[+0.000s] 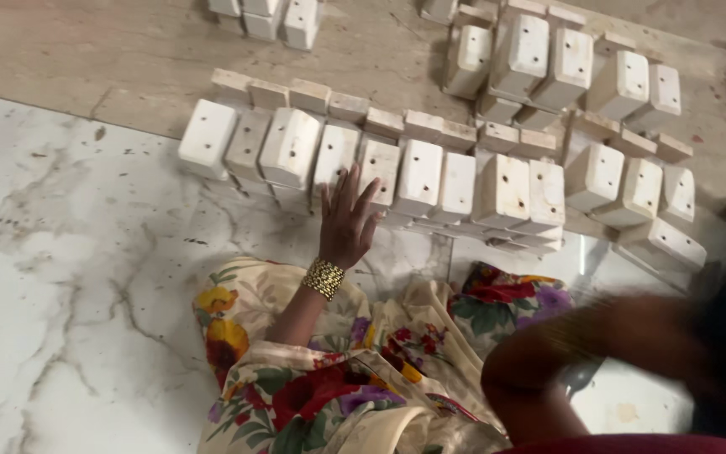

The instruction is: The person sits on the floor and wipes white rectangular blocks one at a time with a teal cloth, then places each cleaned block into a row on the floor. They continue moving along the rows, wiping and repositioning blocks throughout the episode.

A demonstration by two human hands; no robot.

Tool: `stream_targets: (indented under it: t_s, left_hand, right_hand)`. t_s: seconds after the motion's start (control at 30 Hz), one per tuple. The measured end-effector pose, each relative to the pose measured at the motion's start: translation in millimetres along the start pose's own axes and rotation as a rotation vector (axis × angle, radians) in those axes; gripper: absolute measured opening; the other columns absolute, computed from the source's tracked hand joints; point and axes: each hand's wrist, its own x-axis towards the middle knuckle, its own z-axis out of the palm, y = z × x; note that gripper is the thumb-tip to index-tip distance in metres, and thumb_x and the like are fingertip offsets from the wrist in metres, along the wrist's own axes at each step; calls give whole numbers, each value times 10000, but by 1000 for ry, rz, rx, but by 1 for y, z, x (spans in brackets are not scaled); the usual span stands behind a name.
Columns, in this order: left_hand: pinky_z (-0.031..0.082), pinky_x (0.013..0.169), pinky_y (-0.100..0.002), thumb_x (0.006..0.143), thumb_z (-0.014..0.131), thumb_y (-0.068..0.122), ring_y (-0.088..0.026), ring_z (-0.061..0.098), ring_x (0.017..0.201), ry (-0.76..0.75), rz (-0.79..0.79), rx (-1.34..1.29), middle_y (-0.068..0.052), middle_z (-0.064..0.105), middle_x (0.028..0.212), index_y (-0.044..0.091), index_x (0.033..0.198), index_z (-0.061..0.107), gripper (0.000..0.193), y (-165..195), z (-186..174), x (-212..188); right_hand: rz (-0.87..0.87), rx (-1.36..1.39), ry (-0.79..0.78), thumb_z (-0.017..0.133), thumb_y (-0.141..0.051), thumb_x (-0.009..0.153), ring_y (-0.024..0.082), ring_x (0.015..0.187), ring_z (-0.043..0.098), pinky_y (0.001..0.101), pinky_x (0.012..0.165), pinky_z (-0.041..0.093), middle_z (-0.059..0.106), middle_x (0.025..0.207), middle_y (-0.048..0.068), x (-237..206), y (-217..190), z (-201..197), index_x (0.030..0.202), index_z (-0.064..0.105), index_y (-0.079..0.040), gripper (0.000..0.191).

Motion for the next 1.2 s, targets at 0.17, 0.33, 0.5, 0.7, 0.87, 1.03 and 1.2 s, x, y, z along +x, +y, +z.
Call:
stream_targets:
  t_s: [0.17, 0.33, 0.5, 0.7, 0.87, 1.03, 1.2]
  left_hand:
    - [508, 1150, -481, 1018, 601, 470, -311, 657, 1304, 221, -686, -959, -176, 671, 1435, 60, 1458, 557, 603, -42, -27, -31]
    - [518, 1076, -453, 1020, 506, 510, -306, 613, 1273, 319, -789, -1878, -185, 567, 1451, -27, 1475, 453, 705, -63, -99, -52]
    - [509, 1075, -436, 1052, 583, 384, -278, 597, 1281, -5, -911, -1537, -155, 582, 1453, -70, 1475, 500, 626, -10, -94, -38]
    - [437, 1089, -386, 1079, 567, 337, -203, 518, 1272, -500, -718, -1324, -91, 523, 1368, -6, 1407, 461, 486, 60, -58, -11]
    - [483, 1066, -372, 1052, 501, 333, -212, 609, 1296, -617, -549, -1138, -114, 650, 1366, 59, 1402, 540, 446, 74, -71, 17]
    - [502, 1055, -398, 1056, 499, 355, -236, 647, 1264, -547, -688, -1073, -130, 686, 1329, 38, 1351, 583, 441, 99, -53, 28]
    - [491, 1025, -397, 1043, 513, 377, -235, 642, 1241, -697, -625, -1093, -131, 683, 1332, 48, 1397, 562, 487, 112, -34, 34]
  right_hand:
    - [426, 169, -1695, 675, -199, 1048, 198, 682, 702, 369, 640, 576, 724, 879, 76, -228, -68, 120, 1418, 612, -192, 375]
    - [213, 623, -1909, 694, -210, 997, 295, 919, 739, 427, 811, 608, 733, 1146, 144, -256, -86, 57, 1615, 426, -252, 675]
    - [314, 508, -1650, 861, -293, 784, 476, 1133, 546, 497, 952, 485, 446, 1429, 307, -169, -132, 59, 1587, 209, -53, 1062]
    - [423, 295, -1261, 645, 47, 822, 289, 1312, 680, 405, 1125, 531, 671, 1453, 133, -123, -17, 11, 1456, 571, -164, 672]
    - [116, 45, -101, 925, 74, 972, 269, 1513, 413, 413, 1321, 331, 337, 1661, 99, -8, 153, -56, 1663, 229, -147, 1005]
    - [-42, -440, 20, 936, -137, 948, 300, 1457, 558, 383, 1233, 471, 435, 1629, 165, 30, 307, -80, 1619, 286, -74, 936]
    - [515, -794, -1988, 653, -209, 865, 434, 1172, 631, 500, 1043, 491, 684, 1226, 259, -68, 308, -87, 1292, 667, -71, 448]
